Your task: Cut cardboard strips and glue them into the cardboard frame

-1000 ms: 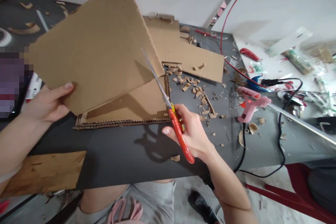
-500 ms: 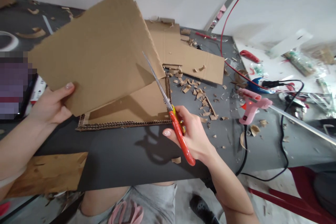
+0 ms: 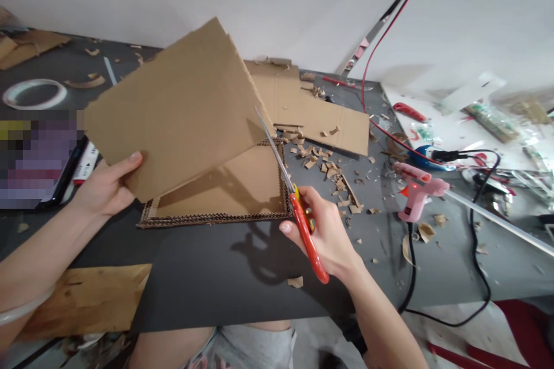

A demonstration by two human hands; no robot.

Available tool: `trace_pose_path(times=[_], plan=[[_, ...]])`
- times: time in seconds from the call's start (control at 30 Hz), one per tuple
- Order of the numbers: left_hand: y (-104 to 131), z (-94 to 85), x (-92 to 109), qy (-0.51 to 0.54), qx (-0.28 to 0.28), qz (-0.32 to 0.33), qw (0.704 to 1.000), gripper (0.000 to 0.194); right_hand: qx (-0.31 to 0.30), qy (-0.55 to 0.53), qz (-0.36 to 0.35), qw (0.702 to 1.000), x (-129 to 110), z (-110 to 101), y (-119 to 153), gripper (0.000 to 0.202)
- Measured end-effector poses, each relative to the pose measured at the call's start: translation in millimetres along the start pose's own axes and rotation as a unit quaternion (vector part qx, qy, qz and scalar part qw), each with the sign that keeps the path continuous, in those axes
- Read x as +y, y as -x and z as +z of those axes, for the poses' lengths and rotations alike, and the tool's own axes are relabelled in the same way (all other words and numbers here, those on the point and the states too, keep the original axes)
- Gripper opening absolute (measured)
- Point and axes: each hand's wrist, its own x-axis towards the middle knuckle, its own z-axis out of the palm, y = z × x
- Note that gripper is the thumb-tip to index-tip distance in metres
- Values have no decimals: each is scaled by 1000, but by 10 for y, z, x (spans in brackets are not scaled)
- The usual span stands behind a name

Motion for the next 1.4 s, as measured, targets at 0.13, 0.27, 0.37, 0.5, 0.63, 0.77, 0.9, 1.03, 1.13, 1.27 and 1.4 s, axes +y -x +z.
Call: trace_pose_path(times=[0.13, 0.27, 0.37, 0.5, 0.63, 0.77, 0.9, 1.03, 1.13, 1.27, 1.4], plan=[[24, 10, 8, 0, 1, -5, 1000, 46, -6, -14, 7, 1000, 19, 6, 7, 61], [32, 16, 1, -4, -5, -12, 1000, 48, -8, -28, 7, 1000, 41, 17, 17, 60], [42, 23, -7, -4, -12, -15, 1000, 50, -9, -33, 5, 999, 52, 23, 16, 60], [38, 23, -9, 8, -13, -10, 1000, 52, -7, -16, 5, 1000, 58, 25, 9, 61], [29, 7, -10, 7, -13, -14, 1000, 52, -4, -2, -3, 1000, 49, 30, 5, 63], [35, -19, -10, -13, -21, -35, 999, 54, -2, 3, 4, 1000, 42, 38, 3, 65], [32, -35, -4, -19, -22, -40, 999, 57, -3, 6, -4, 1000, 55, 41, 3, 65], [16, -41, 2, -15, -12, -38, 999, 58, -3, 8, -12, 1000, 62, 41, 5, 62], [9, -39, 7, -7, -14, -31, 999, 55, -9, 4, -10, 1000, 61, 42, 5, 61], [-3, -30, 23, 14, -14, -23, 1000, 47, -12, 1, -7, 1000, 62, 41, 6, 61], [-20, -37, 37, 23, -11, -3, 1000, 42, -2, -6, -4, 1000, 58, 37, 7, 61]])
